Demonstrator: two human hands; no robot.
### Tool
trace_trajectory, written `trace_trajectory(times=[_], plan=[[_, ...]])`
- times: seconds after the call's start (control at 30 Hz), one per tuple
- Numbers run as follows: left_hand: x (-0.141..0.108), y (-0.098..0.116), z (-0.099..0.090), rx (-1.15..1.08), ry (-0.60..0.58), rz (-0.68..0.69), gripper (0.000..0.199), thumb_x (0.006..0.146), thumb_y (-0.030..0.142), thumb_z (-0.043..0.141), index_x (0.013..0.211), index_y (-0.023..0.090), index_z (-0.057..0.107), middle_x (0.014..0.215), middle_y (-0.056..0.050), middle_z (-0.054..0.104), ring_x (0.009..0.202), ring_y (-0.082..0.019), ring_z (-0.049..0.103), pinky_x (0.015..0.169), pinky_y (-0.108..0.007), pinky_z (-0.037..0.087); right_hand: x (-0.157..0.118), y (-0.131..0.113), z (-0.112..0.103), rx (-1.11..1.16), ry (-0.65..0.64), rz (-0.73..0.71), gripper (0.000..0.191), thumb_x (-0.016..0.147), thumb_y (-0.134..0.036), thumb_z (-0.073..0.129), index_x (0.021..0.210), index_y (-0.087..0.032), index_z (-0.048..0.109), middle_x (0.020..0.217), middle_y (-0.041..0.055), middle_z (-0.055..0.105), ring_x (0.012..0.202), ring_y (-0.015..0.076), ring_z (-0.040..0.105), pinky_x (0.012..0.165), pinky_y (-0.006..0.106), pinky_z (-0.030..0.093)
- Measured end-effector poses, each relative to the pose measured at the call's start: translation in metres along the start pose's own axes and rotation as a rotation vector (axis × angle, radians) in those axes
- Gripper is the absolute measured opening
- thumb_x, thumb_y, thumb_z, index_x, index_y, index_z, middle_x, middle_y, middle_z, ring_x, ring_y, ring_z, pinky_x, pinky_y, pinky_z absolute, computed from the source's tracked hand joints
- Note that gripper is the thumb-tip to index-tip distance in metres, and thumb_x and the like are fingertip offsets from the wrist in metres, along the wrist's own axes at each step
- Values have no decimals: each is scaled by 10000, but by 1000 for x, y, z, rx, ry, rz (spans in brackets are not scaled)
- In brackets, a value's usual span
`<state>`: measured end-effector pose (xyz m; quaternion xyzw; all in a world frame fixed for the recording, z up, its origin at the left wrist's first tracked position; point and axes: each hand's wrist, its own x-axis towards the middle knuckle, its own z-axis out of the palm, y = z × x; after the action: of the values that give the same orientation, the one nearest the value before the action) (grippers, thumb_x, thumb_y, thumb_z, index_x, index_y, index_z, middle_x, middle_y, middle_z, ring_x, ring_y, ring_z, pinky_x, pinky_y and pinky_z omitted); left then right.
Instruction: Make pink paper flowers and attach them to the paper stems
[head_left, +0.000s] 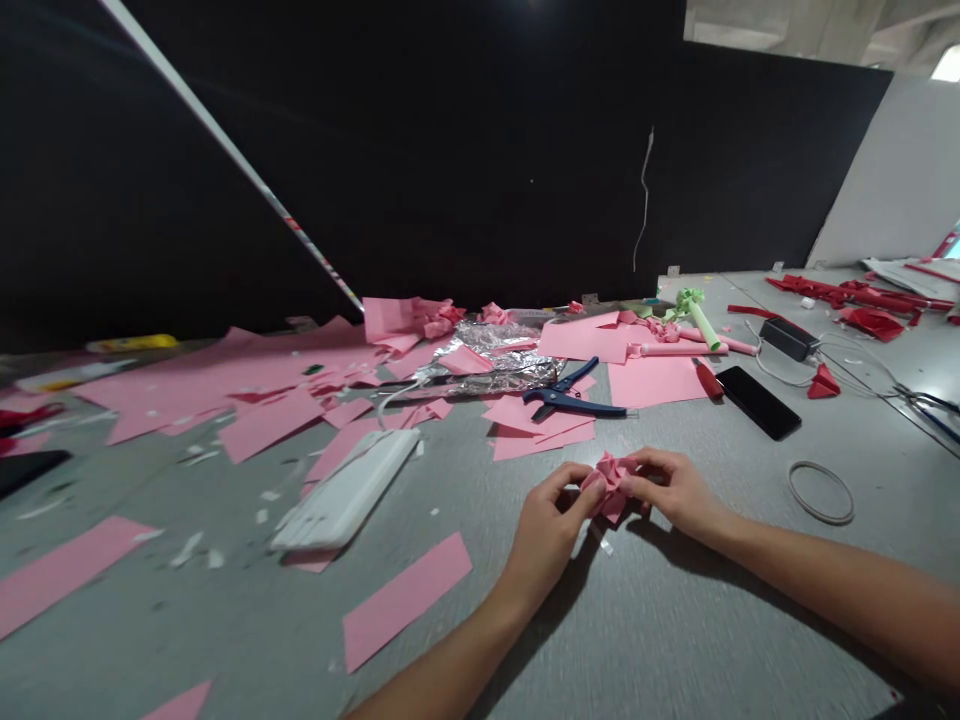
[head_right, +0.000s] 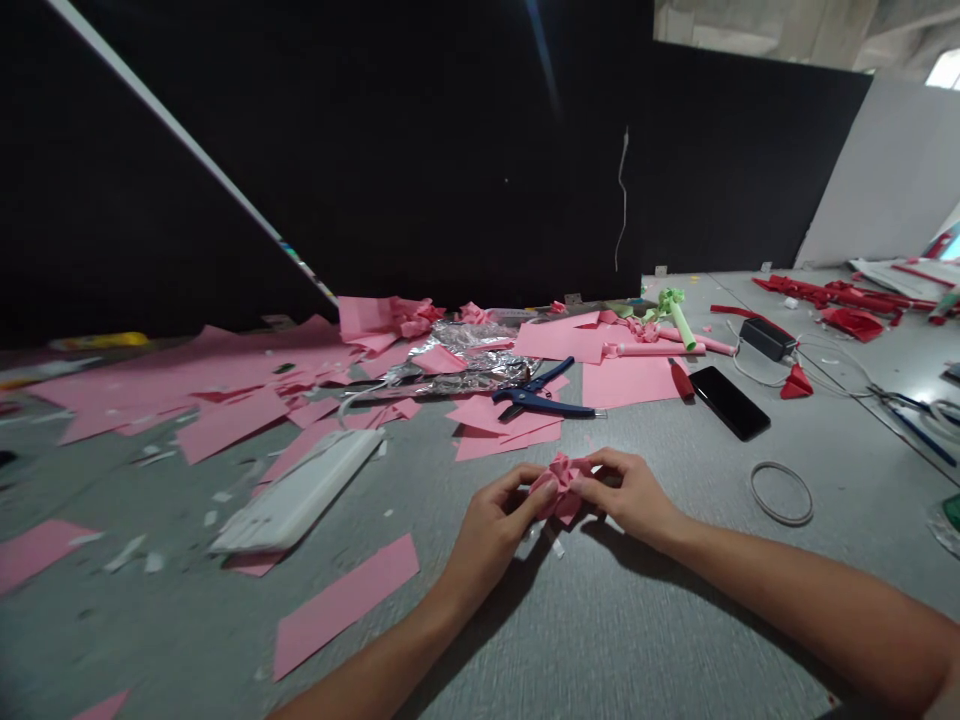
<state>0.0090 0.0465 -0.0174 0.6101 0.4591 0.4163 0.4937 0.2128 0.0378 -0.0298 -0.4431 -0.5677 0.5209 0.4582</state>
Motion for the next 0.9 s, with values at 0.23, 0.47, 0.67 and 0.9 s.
trace_trajectory(times=[0.23, 0.47, 0.67, 0.9], plan=[[0, 1, 0, -20, 27, -9, 317, 915, 518, 703, 899, 206, 759, 879, -52, 764, 808, -229, 673, 766, -349, 481, 4, -4, -28, -595, 217, -283, 198, 1010, -313, 627, 1118, -224, 768, 1171, 92, 767, 975, 227, 722, 827, 368, 609], [-1, 3, 1, 9, 35, 12, 329, 937, 515, 675, 879, 201, 756, 863, -57, 750, 778, -227, 646, 718, -356, 454, 24, -14, -104, -1301, 596, -176, 408, 997, -270, 618, 1395, -210, 684, 1470, 184, 593, 1351, 411, 486, 1130, 616, 344], [0, 1, 0, 16, 35, 5, 337, 928, 525, 693, 891, 196, 758, 849, -55, 746, 752, -214, 631, 699, -344, 448, 35, -6, -132, -1359, 665, -39, 414, 998, -325, 616, 1387, -187, 648, 1324, 189, 610, 1193, 391, 556, 922, 508, 474], [1, -1, 0, -12, 25, -30, 344, 903, 542, 716, 917, 202, 760, 829, -50, 757, 716, -213, 654, 669, -327, 452, 10, -19, -58, -930, 547, -469, 254, 1053, -329, 580, 1242, -214, 704, 1379, 159, 609, 1325, 333, 553, 1135, 515, 436]])
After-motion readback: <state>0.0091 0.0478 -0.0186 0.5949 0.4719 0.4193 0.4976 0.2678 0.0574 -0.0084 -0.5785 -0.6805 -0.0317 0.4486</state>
